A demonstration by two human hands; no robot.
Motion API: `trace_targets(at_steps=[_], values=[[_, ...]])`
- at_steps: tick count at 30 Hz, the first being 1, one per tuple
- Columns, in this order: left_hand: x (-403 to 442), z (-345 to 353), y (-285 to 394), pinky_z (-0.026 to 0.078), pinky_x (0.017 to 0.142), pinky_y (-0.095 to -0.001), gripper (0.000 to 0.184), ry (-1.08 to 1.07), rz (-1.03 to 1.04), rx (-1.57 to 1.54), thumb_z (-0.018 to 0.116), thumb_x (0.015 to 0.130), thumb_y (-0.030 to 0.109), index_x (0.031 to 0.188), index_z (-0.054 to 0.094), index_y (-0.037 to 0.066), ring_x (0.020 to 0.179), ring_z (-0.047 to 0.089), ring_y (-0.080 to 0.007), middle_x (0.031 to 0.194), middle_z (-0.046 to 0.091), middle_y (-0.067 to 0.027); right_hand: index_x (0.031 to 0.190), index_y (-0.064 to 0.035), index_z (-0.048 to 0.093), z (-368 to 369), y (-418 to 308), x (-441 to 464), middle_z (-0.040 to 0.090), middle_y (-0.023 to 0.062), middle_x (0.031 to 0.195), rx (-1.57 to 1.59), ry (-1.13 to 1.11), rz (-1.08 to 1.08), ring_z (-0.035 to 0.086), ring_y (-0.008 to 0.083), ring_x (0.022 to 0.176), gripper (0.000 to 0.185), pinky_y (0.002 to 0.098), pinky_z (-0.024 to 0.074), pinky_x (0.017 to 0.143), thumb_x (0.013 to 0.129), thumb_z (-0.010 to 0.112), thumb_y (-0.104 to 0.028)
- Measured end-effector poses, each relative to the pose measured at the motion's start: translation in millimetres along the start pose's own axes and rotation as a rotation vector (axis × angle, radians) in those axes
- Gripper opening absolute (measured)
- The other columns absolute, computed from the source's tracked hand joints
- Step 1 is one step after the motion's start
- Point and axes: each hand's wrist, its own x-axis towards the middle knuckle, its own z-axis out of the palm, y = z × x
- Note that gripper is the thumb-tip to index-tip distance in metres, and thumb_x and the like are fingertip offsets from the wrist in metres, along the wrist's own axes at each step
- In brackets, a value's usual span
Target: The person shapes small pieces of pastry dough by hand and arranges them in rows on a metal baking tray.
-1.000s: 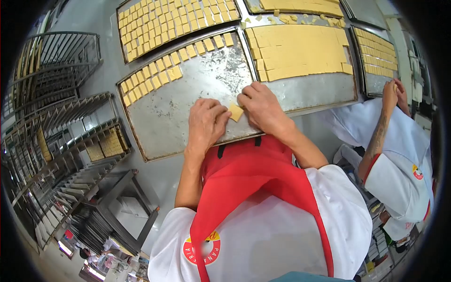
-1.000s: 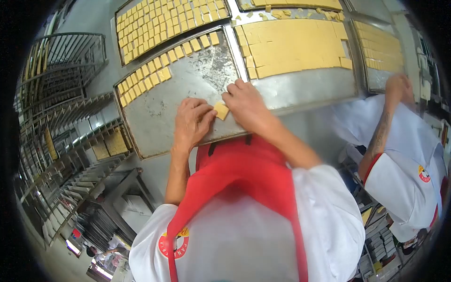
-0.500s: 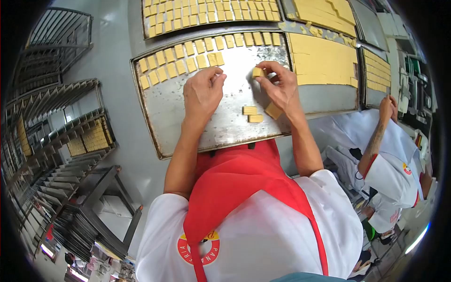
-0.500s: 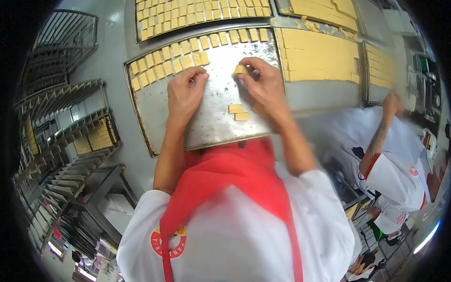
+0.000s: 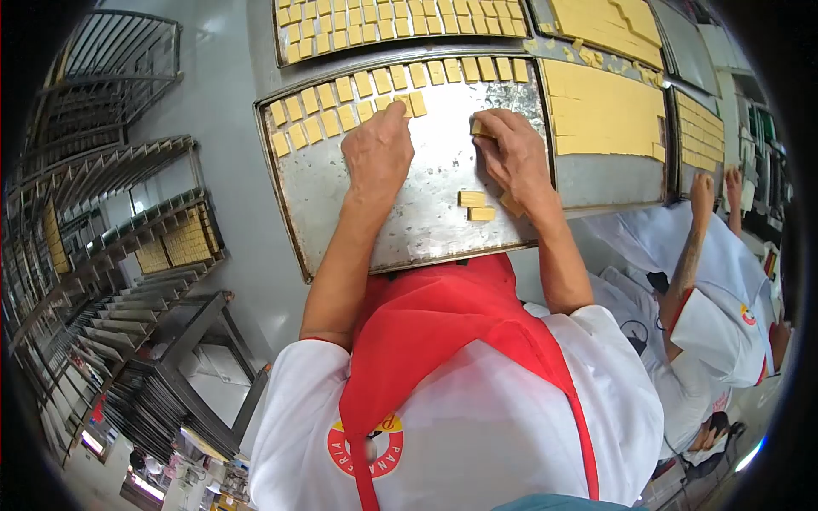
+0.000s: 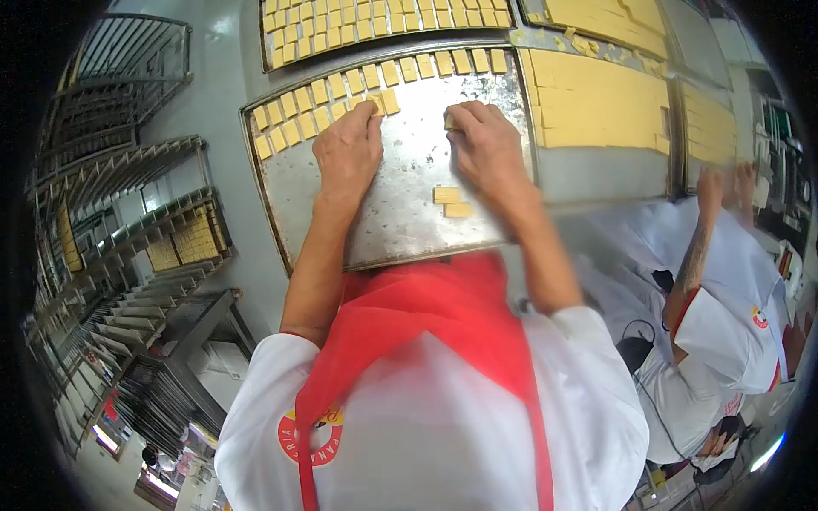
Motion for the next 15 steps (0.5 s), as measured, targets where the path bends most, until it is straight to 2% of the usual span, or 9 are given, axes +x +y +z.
trace_targets(at_steps=[4,5,7,8,10,11,12,13,15], values=[[-1.3,1.7,0.7,0.055,0.064,-0.0481,0.01,0.033,-0.003,-0.001,0.069,0.093,0.015,0.1,0.07,0.008,0.07,0.07,-0.0358,0.076,0.07,-0.013,0.116,-0.0014,0.069,-3.6,-1.3,2.5,0.072,0.0152,0.113,-0.009,-0.026,-0.008,0.069,0.0348,0.102,0.029,0.0394,0.0554,0.089,0.087,0.072,0.0],[-1.8,1.4,1.3,0.055,0.067,-0.0468,0.013,0.012,-0.039,0.0,0.071,0.093,0.016,0.103,0.072,0.008,0.075,0.071,-0.0361,0.082,0.072,-0.0136,0.116,-0.0014,0.069,-3.1,-1.2,2.4,0.072,0.0152,0.113,-0.01,-0.027,-0.007,0.069,0.0348,0.102,0.029,0.0394,0.0554,0.089,0.087,0.072,0.0],[-2.2,-0.7,3.4,0.055,0.07,-0.0454,0.016,-0.01,-0.076,0.0,0.072,0.093,0.018,0.106,0.074,0.009,0.08,0.071,-0.0365,0.088,0.074,-0.0142,0.109,-0.0046,0.074,-0.1,-0.9,2.9,0.073,0.0116,0.104,0.262,0.019,0.142,0.07,0.0274,0.094,0.026,0.0368,0.0571,0.083,0.084,0.076,-0.001],[-2.4,-2.3,4.4,0.055,0.069,-0.0436,0.018,-0.001,-0.055,-0.007,0.073,0.092,0.018,0.107,0.075,0.008,0.077,0.072,-0.0337,0.087,0.074,-0.0138,0.109,-0.0046,0.074,2.6,0.0,3.8,0.073,0.0116,0.104,0.261,0.016,0.143,0.07,0.0274,0.094,0.026,0.0368,0.0571,0.083,0.084,0.076,-0.001],[-2.5,-7.1,11.2,0.055,0.068,-0.0418,0.019,0.006,-0.038,-0.015,0.075,0.092,0.019,0.107,0.075,0.007,0.075,0.072,-0.031,0.086,0.074,-0.0135,0.108,-0.0057,0.078,8.0,2.1,6.3,0.076,0.0081,0.108,0.599,0.096,0.26,0.071,0.0179,0.095,0.027,0.0301,0.0573,0.081,0.082,0.077,0.003],[-2.0,-8.6,17.6,0.055,0.065,-0.0388,0.018,-0.01,-0.104,-0.251,0.077,0.091,0.018,0.105,0.074,0.006,0.071,0.071,-0.0271,0.084,0.074,-0.0128,0.113,-0.006,0.079,8.9,1.7,8.0,0.075,0.0062,0.115,0.697,0.085,0.311,0.069,0.0131,0.098,0.032,0.0271,0.0574,0.083,0.082,0.077,0.005],[-1.4,-8.4,23.1,0.055,0.062,-0.0359,0.018,-0.026,-0.17,-0.487,0.079,0.09,0.017,0.102,0.074,0.004,0.067,0.069,-0.0231,0.083,0.073,-0.0122,0.113,-0.006,0.079,8.6,0.5,9.7,0.075,0.0062,0.115,0.695,0.084,0.311,0.069,0.0131,0.098,0.032,0.0271,0.0574,0.083,0.082,0.077,0.005],[-0.7,-5.8,26.9,0.055,0.062,-0.0359,0.018,-0.025,-0.171,-0.489,0.079,0.09,0.017,0.102,0.074,0.004,0.067,0.069,-0.0231,0.083,0.073,-0.0122,0.114,-0.0053,0.079,7.8,-1.1,11.6,0.075,0.007,0.116,0.779,0.086,0.316,0.069,0.0143,0.099,0.033,0.0272,0.0578,0.085,0.083,0.077,0.005],[2.0,-1.8,33.3,0.052,0.062,-0.0272,0.025,-0.295,-0.434,-0.952,0.085,0.087,0.017,0.103,0.074,0.001,0.069,0.066,-0.0119,0.087,0.074,-0.0076,0.117,-0.0035,0.078,4.0,-5.5,14.9,0.075,0.01,0.12,0.902,0.073,0.334,0.07,0.0176,0.105,0.036,0.028,0.0586,0.091,0.082,0.078,0.005]])
